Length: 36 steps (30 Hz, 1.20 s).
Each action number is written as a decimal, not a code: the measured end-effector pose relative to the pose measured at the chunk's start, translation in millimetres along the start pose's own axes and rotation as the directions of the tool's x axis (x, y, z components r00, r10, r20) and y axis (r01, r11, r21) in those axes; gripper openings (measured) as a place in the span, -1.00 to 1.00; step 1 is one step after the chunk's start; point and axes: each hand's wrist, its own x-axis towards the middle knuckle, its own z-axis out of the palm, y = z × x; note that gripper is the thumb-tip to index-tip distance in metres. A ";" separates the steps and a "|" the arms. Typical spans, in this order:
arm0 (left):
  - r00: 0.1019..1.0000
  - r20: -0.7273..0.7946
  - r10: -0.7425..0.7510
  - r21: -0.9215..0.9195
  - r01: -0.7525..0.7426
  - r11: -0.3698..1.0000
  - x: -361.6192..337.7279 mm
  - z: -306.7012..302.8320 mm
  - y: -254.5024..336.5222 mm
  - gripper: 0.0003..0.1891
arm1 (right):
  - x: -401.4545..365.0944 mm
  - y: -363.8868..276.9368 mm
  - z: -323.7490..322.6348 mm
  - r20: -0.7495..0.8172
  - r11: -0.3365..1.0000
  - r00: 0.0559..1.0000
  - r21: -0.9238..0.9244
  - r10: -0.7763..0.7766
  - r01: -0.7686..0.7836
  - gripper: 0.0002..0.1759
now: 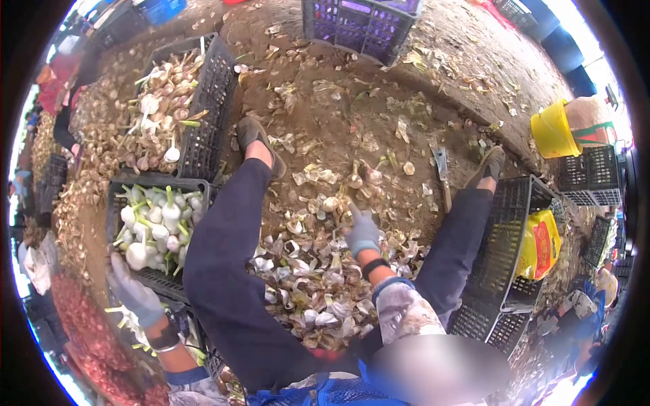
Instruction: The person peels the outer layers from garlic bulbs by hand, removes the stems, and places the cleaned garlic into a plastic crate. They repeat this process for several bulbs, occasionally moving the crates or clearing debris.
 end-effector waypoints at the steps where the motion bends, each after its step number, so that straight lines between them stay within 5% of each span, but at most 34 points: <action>1: 0.996 -0.010 0.091 0.005 -0.091 0.996 -18.3 28.7 25.8 -0.63 | 14.1 9.7 16.7 0.035 1.000 0.999 0.024 -0.021 0.020 -0.50; 3: 0.989 0.126 0.073 -0.011 -0.072 0.997 -43.4 46.2 48.8 -0.65 | 21.9 18.5 24.7 0.043 0.992 0.997 0.109 -0.068 0.063 -0.57; 4: 0.908 0.367 0.200 0.284 -0.314 0.906 -60.8 50.7 58.9 -0.68 | 18.2 20.1 21.1 0.016 0.982 0.996 0.169 -0.090 0.086 -0.60; 5: 0.889 0.441 -0.124 -0.190 0.228 0.955 -74.7 65.3 83.3 -0.69 | 14.2 18.9 14.0 -0.019 0.967 0.993 0.227 -0.113 0.115 -0.64; 6: 0.809 0.574 -0.126 -0.141 0.250 0.958 -88.3 73.0 91.6 -0.67 | -7.5 1.3 -20.3 -0.022 0.900 0.984 0.401 -0.178 0.172 -0.76; 7: 0.749 0.657 -0.079 -0.180 0.259 0.949 -106.5 80.8 88.1 -0.61 | -26.9 -11.2 -45.3 0.201 0.711 0.968 0.702 -0.150 -0.036 -0.81; 8: 0.602 0.773 -0.199 -0.125 0.452 0.883 -127.6 82.3 94.2 -0.50 | -54.7 -22.2 -75.5 0.267 0.508 0.938 0.852 -0.222 -0.122 -0.82; 9: 0.571 0.817 -0.082 -0.174 0.379 0.909 -150.9 90.1 74.0 -0.38 | -76.6 -18.3 -84.9 0.117 0.382 0.902 0.922 -0.416 0.056 -0.80; 10: 0.512 0.852 0.111 -0.101 -0.048 0.994 -163.3 91.7 63.7 -0.26 | -105.4 -30.9 -116.7 0.181 0.290 0.871 0.956 -0.456 -0.047 -0.78; 11: 0.483 0.863 0.147 -0.153 -0.026 0.988 -177.7 95.8 68.0 -0.21 | -129.7 -42.2 -140.6 0.176 0.291 0.847 0.956 -0.502 -0.026 -0.71; 14: 0.463 0.886 -0.030 -0.186 0.413 0.891 -198.9 86.2 99.9 -0.21 | -181.7 -45.6 -155.3 0.131 0.097 0.808 0.991 -0.575 -0.092 -0.49; 17: 0.581 0.813 0.047 -0.237 0.256 0.937 -214.0 68.2 99.4 -0.28 | -221.7 -54.3 -157.1 0.065 -0.119 0.844 0.981 -0.532 -0.151 -0.33; 18: 0.655 0.747 0.113 -0.288 0.167 0.943 -220.5 65.1 101.2 -0.32 | -233.6 -57.0 -152.5 0.091 -0.110 0.866 0.980 -0.492 -0.166 -0.35; 22: 0.643 0.705 0.298 -0.260 -0.157 0.953 -225.9 45.1 126.7 -0.30 | -265.9 -68.5 -161.7 0.174 -0.180 0.905 0.949 -0.389 -0.260 -0.53; 27: 0.649 0.730 0.214 -0.300 0.023 0.954 -236.8 31.1 129.2 -0.35 | -280.9 -65.5 -164.6 0.110 -0.082 0.936 0.986 -0.334 -0.145 -0.76; 34: 0.607 0.781 0.149 -0.346 0.222 0.911 -245.2 19.2 122.6 -0.41 | -277.7 -49.3 -160.3 -0.301 0.166 0.821 0.890 -0.486 0.425 -0.73; 36: 0.481 0.872 -0.095 -0.250 0.603 0.758 -241.5 12.5 142.2 -0.45 | -276.3 -48.6 -165.2 -0.359 0.162 0.765 0.845 -0.534 0.510 -0.71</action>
